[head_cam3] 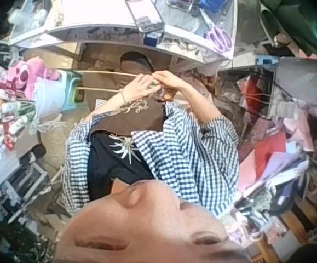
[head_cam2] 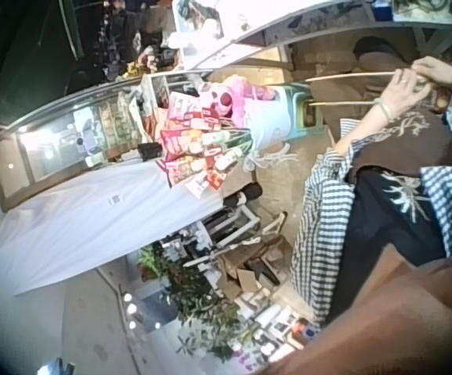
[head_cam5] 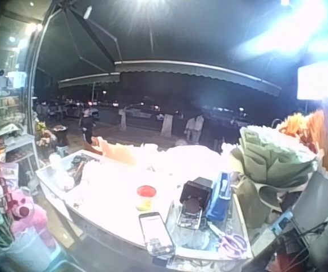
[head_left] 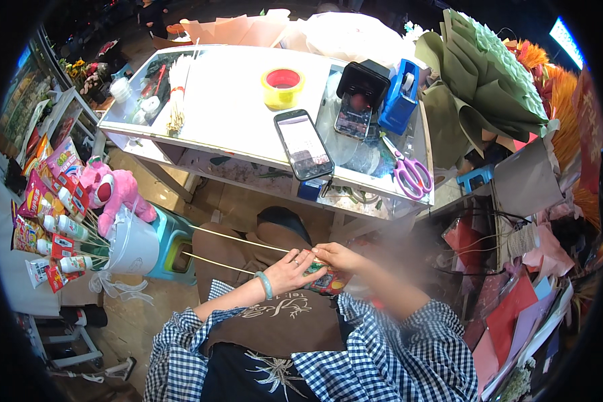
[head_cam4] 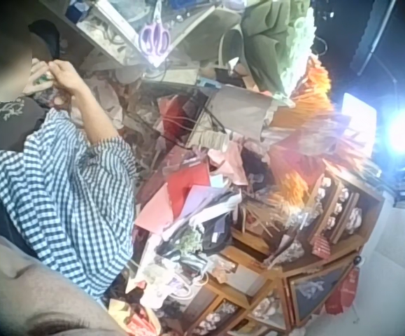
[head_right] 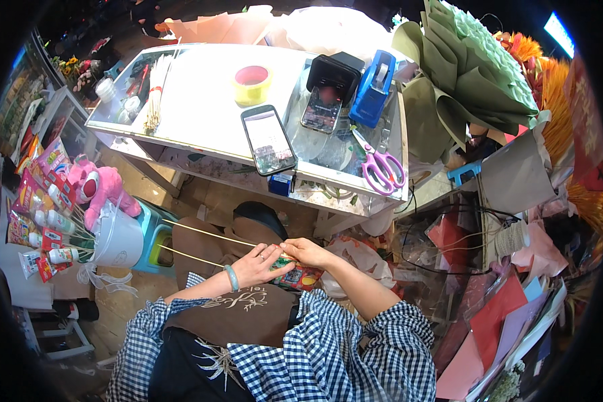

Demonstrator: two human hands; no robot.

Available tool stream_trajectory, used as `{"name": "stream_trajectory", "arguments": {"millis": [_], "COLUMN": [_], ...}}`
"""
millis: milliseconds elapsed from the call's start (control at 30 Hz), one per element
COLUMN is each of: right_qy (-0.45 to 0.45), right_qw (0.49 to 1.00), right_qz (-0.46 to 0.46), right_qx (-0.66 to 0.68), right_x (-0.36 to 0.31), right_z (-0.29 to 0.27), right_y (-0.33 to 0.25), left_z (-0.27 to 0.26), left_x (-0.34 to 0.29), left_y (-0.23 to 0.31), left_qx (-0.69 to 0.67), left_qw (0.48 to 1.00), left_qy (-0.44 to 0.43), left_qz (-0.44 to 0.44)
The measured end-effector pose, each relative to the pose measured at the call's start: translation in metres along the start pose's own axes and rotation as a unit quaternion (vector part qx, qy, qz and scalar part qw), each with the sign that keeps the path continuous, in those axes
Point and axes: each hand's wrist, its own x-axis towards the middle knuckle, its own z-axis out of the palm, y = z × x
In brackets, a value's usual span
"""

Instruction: The person attaches a snack box to a wooden stick using tape, trims the stick with scissors, and places the assembled item into a container with other snack bouquets. The person repeats the process with another snack box.

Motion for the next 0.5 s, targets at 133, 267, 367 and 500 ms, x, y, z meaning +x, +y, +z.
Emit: {"name": "stream_trajectory", "arguments": {"millis": [133, 267, 367, 500], "right_qy": [-0.016, -0.016, -0.018, -0.042], "right_qw": [0.999, 0.996, 0.993, 0.993], "right_qz": [0.018, 0.002, -0.046, -0.038], "right_qx": [-0.028, -0.093, -0.111, -0.106], "right_x": [-0.003, -0.010, -0.005, -0.004], "right_z": [-0.004, -0.010, -0.007, -0.006], "right_y": [-0.016, -0.031, -0.034, -0.034], "left_z": [-0.005, -0.010, -0.009, -0.005], "left_x": [-0.003, -0.007, -0.008, -0.008], "left_y": [-0.004, -0.007, -0.007, -0.008], "left_qx": [-0.050, -0.067, -0.080, -0.086], "left_qw": [0.997, 0.995, 0.995, 0.996], "left_qy": [-0.031, -0.034, -0.029, 0.000], "left_qz": [-0.040, -0.061, -0.058, -0.034]}}
